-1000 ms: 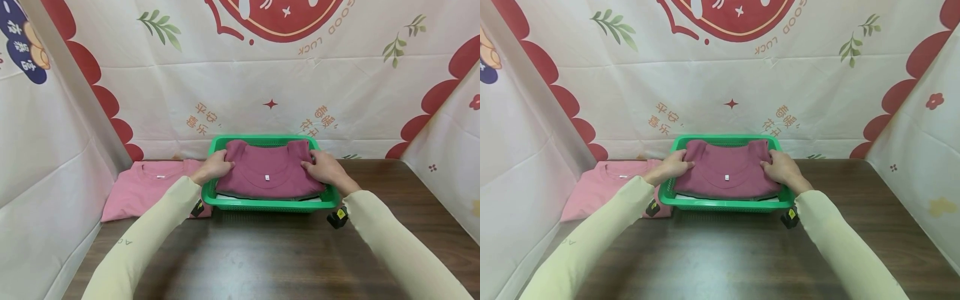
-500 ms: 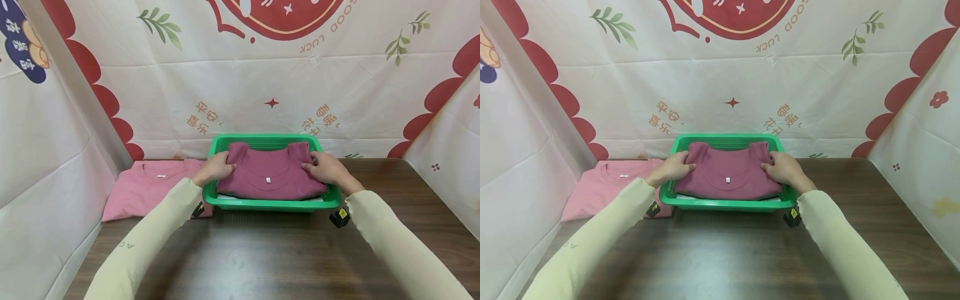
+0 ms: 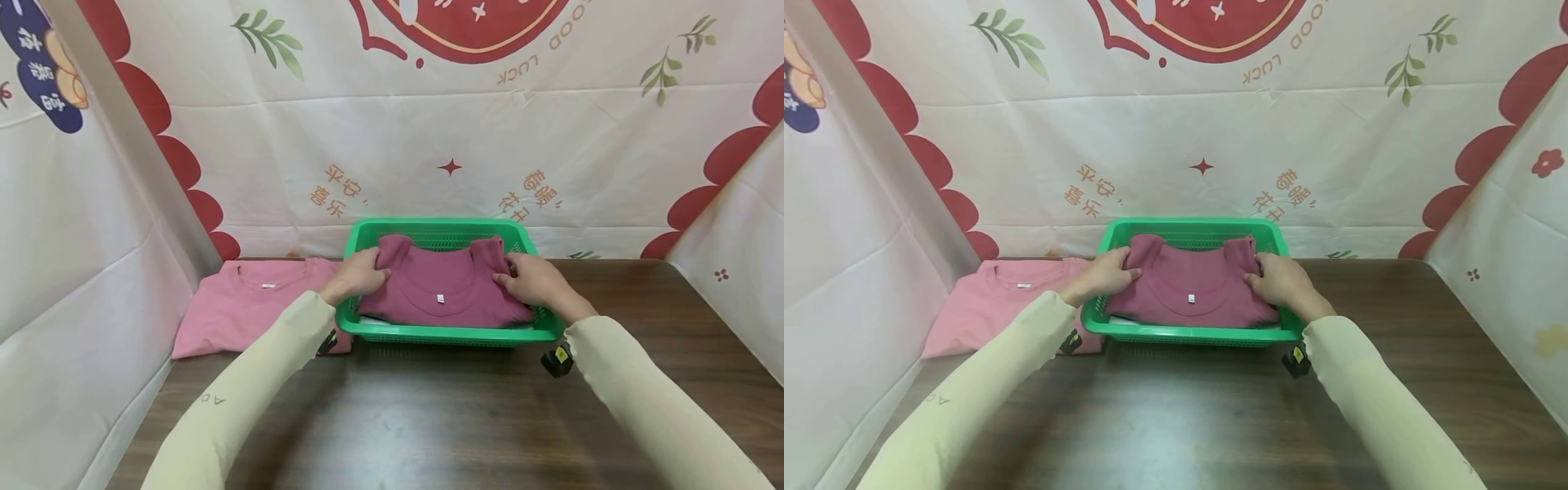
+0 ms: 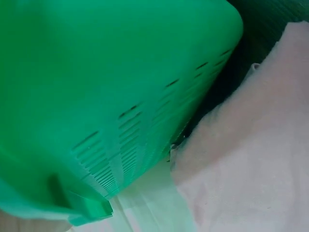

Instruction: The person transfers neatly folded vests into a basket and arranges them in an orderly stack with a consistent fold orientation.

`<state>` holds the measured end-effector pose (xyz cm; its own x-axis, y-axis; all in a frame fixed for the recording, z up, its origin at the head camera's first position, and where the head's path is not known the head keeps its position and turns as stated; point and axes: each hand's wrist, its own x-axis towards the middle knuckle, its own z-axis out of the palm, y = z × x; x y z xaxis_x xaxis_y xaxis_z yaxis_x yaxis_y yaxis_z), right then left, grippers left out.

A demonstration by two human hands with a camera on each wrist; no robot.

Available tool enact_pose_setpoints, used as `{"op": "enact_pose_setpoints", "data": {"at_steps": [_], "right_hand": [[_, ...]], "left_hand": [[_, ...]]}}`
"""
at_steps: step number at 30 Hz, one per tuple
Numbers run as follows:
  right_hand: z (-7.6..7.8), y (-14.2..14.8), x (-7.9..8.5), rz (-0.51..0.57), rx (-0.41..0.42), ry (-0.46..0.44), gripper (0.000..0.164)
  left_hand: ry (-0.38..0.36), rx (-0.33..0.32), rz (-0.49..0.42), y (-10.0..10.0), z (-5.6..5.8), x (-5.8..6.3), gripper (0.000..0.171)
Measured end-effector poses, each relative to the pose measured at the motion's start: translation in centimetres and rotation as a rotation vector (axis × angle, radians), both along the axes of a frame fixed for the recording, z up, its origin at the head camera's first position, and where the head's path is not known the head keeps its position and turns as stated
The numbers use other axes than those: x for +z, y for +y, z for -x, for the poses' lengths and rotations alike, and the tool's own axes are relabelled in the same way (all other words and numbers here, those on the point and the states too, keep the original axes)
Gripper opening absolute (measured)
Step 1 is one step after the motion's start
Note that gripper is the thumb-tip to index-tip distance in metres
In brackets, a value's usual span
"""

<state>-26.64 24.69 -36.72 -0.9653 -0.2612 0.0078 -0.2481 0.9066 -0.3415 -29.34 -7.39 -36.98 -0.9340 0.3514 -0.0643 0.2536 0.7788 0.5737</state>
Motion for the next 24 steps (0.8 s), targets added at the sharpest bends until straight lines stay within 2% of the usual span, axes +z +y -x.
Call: {"op": "enact_pose_setpoints", "data": {"at_steps": [7, 16, 24], "right_hand": [[-0.04, 0.01, -0.16, -0.007, 0.003, 0.018, 0.026], [-0.01, -0.15, -0.36, -0.050, -0.008, 0.037, 0.025], [-0.15, -0.40, -0.33, -0.079, -0.024, 0.021, 0.028]], "left_hand": [[0.034, -0.022, 0.039, 0.13, -0.07, 0.02, 0.028], [0.034, -0.037, 0.072, 0.08, 0.05, 0.03, 0.046], [0.056, -0.038, 0.091, 0.17, 0.19, -0.05, 0.040]]}}
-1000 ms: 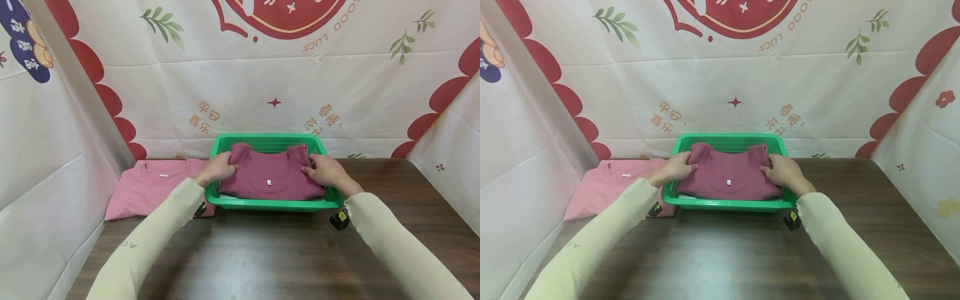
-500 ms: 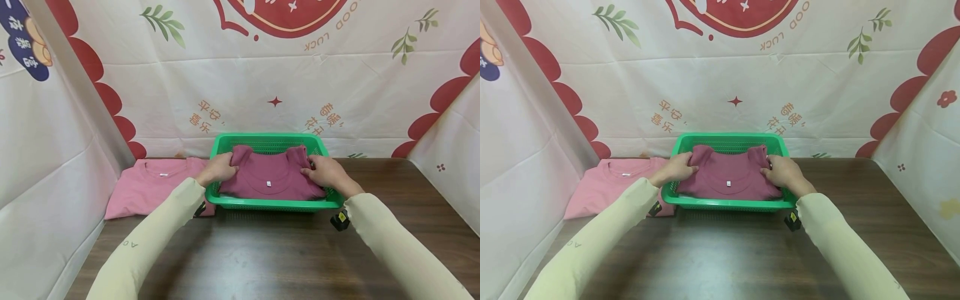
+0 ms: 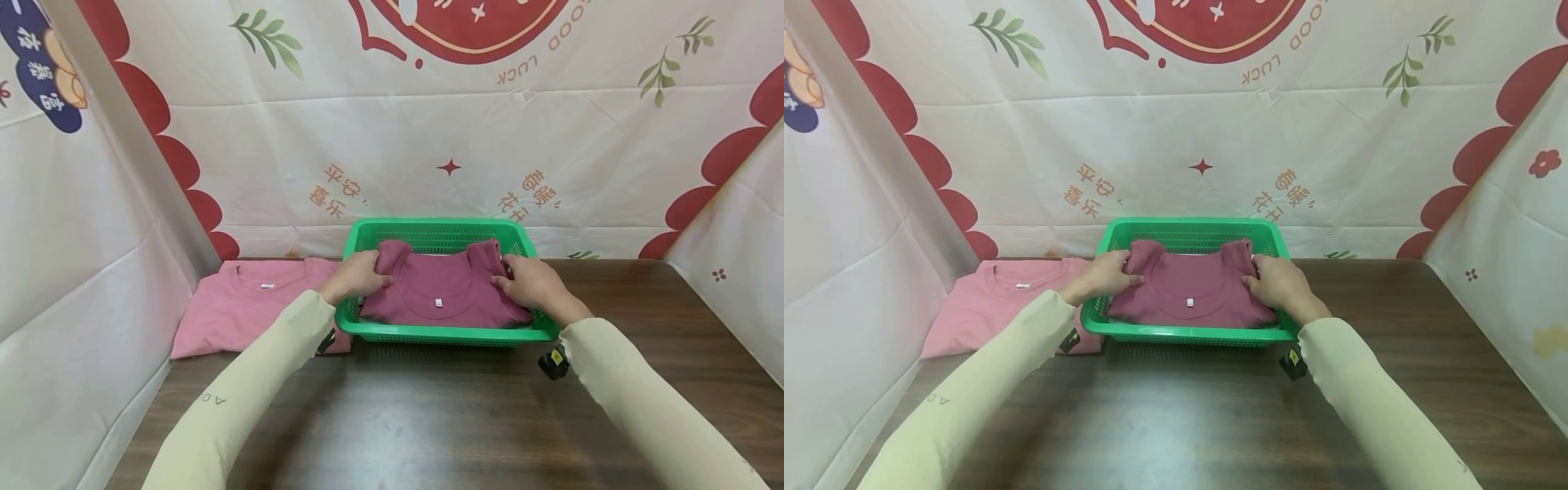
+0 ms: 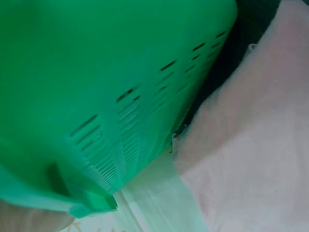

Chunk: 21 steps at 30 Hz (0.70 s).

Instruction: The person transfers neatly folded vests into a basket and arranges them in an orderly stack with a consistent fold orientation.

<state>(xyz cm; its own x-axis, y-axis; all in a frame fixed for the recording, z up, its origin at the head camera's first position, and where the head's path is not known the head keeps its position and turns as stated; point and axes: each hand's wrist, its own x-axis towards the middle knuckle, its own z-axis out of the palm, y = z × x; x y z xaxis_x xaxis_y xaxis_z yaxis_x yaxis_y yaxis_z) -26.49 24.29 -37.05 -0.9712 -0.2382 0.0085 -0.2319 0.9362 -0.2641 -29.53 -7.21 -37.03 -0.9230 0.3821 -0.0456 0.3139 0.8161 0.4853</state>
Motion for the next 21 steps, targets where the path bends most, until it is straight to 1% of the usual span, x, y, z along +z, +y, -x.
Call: {"op": "enact_pose_setpoints", "data": {"at_steps": [3, 9, 16, 18, 21], "right_hand": [[-0.03, -0.07, -0.02, -0.009, -0.002, -0.002, 0.029], [-0.05, -0.13, -0.12, -0.020, 0.006, 0.002, 0.030], [0.04, 0.00, -0.29, -0.030, 0.015, 0.009, 0.030], [0.08, 0.03, -0.33, -0.030, 0.011, 0.008, 0.029], [0.10, -0.01, -0.35, -0.030, 0.003, 0.012, 0.028]], "left_hand": [[0.002, 0.011, -0.018, -0.06, -0.08, -0.02, 0.040], [-0.024, 0.033, -0.033, -0.21, 0.00, -0.06, 0.044], [-0.036, 0.033, -0.020, -0.22, -0.14, 0.17, 0.057], [-0.038, 0.035, -0.024, -0.22, -0.15, 0.18, 0.058], [-0.038, 0.037, -0.032, -0.24, -0.15, 0.17, 0.055]]}}
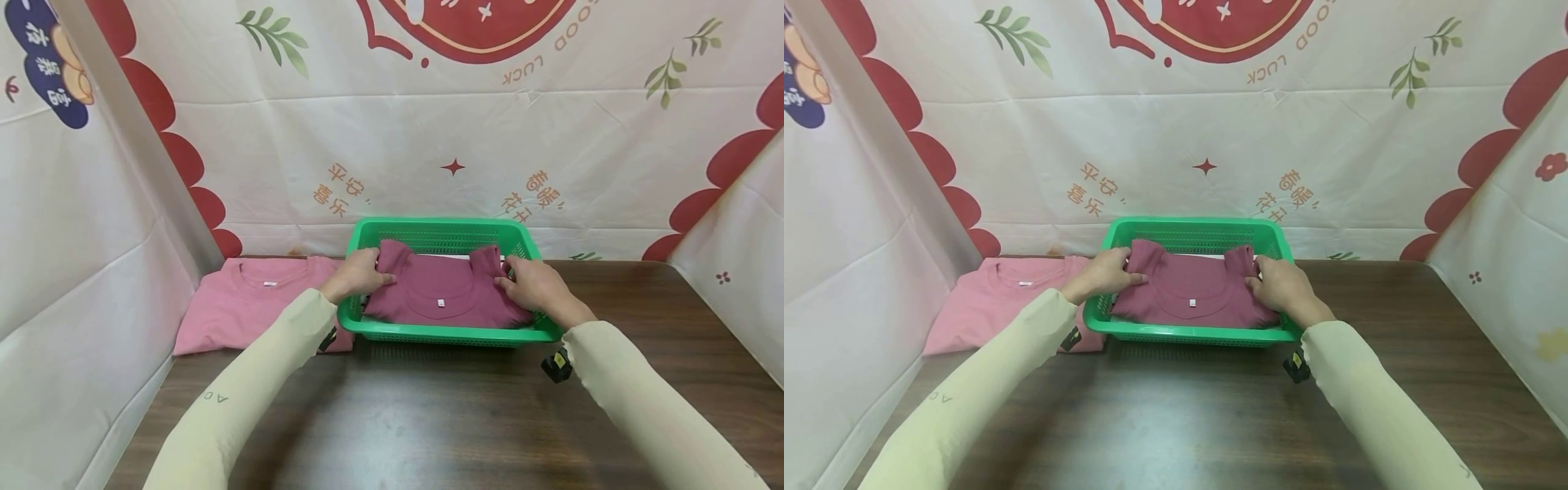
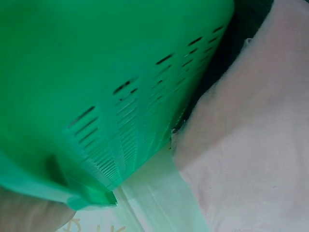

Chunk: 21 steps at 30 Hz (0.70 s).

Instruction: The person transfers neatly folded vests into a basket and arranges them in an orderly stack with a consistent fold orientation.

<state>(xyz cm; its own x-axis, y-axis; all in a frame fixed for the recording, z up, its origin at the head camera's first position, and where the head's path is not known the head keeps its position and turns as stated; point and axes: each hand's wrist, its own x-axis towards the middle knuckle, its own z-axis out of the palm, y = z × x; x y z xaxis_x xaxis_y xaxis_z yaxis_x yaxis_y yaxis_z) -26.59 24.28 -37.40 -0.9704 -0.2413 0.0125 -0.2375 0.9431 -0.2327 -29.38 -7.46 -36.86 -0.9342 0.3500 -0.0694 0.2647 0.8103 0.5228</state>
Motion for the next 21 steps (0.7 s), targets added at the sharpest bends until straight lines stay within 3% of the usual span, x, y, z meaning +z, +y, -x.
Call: {"op": "enact_pose_setpoints", "data": {"at_steps": [11, 21], "right_hand": [[-0.05, 0.17, -0.09, 0.014, -0.004, 0.008, 0.026], [-0.38, 0.64, 0.02, 0.134, -0.024, 0.066, 0.020]], "left_hand": [[-0.021, 0.019, -0.093, -0.20, -0.15, -0.20, 0.028], [-0.003, 0.076, -0.231, -0.68, -0.11, -0.51, 0.030]]}}
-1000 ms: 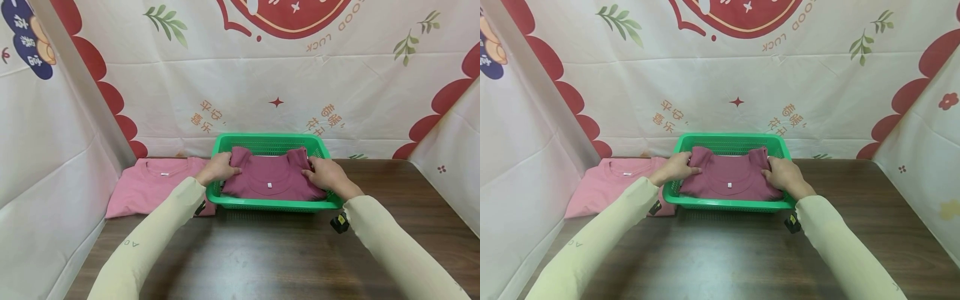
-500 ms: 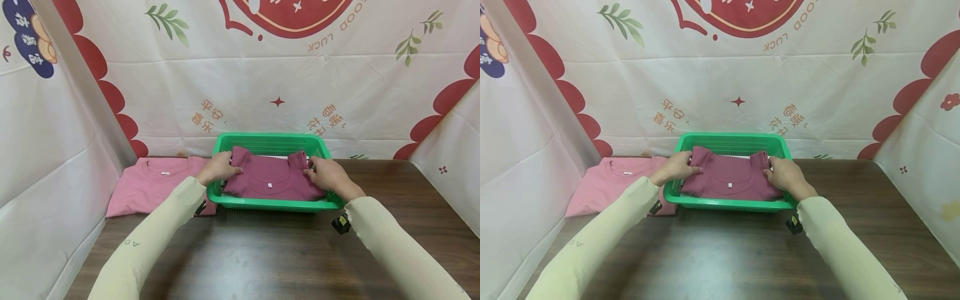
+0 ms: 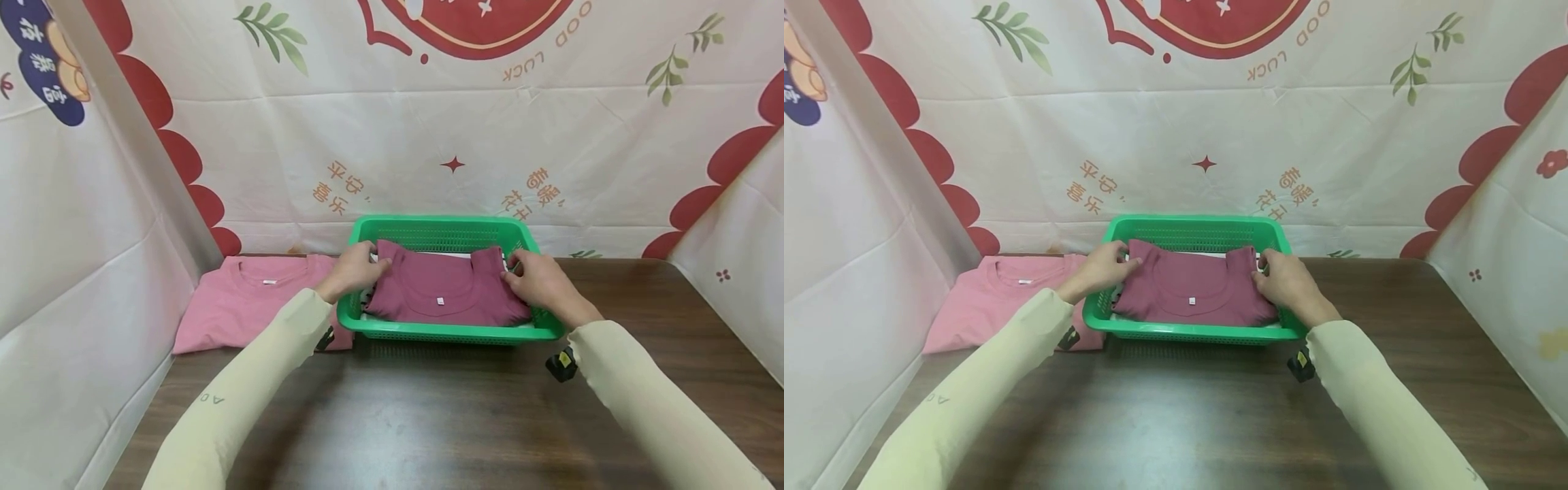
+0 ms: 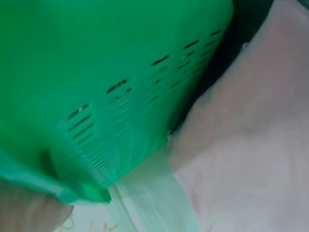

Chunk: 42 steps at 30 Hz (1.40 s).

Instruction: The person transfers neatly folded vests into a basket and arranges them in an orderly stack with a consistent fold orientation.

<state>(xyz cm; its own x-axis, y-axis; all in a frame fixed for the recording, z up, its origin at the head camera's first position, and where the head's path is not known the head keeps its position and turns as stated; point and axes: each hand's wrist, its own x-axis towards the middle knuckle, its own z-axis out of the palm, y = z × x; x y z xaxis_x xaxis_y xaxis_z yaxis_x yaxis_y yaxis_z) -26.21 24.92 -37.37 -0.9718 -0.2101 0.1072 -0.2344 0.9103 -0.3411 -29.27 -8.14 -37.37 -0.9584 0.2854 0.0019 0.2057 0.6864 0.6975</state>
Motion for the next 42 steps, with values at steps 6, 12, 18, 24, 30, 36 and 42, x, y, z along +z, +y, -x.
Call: {"op": "enact_pose_setpoints", "data": {"at_steps": [6, 12, 18, 24, 30, 36, 42], "right_hand": [[-0.1, 0.1, 0.1, 0.032, 0.028, 0.017, 0.021], [-0.2, -0.1, 0.1, 0.055, 0.042, 0.027, 0.022], [-0.4, -0.4, 0.0, 0.090, 0.088, -0.041, 0.025], [-0.5, -0.5, -0.4, 0.094, 0.122, -0.053, 0.026], [-0.6, -0.8, -0.9, 0.100, 0.137, -0.042, 0.022], [-0.7, -0.7, -1.0, 0.092, 0.141, 0.015, 0.017], [-1.1, 0.2, -1.0, 0.094, 0.126, 0.066, 0.015]], "left_hand": [[0.042, 0.059, -0.029, -0.3, -0.2, 0.1, 0.041], [0.033, 0.078, -0.093, -0.6, -0.6, 0.0, 0.044], [0.040, 0.086, -0.118, -0.8, -0.8, -0.4, 0.048], [0.079, 0.106, -0.128, -1.1, -0.9, -1.0, 0.049], [0.110, 0.122, -0.179, -1.4, -1.3, -1.4, 0.047], [0.193, 0.131, -0.225, -1.4, -1.5, -1.5, 0.034], [0.218, 0.103, -0.274, -0.7, -1.4, -1.3, 0.029]]}}
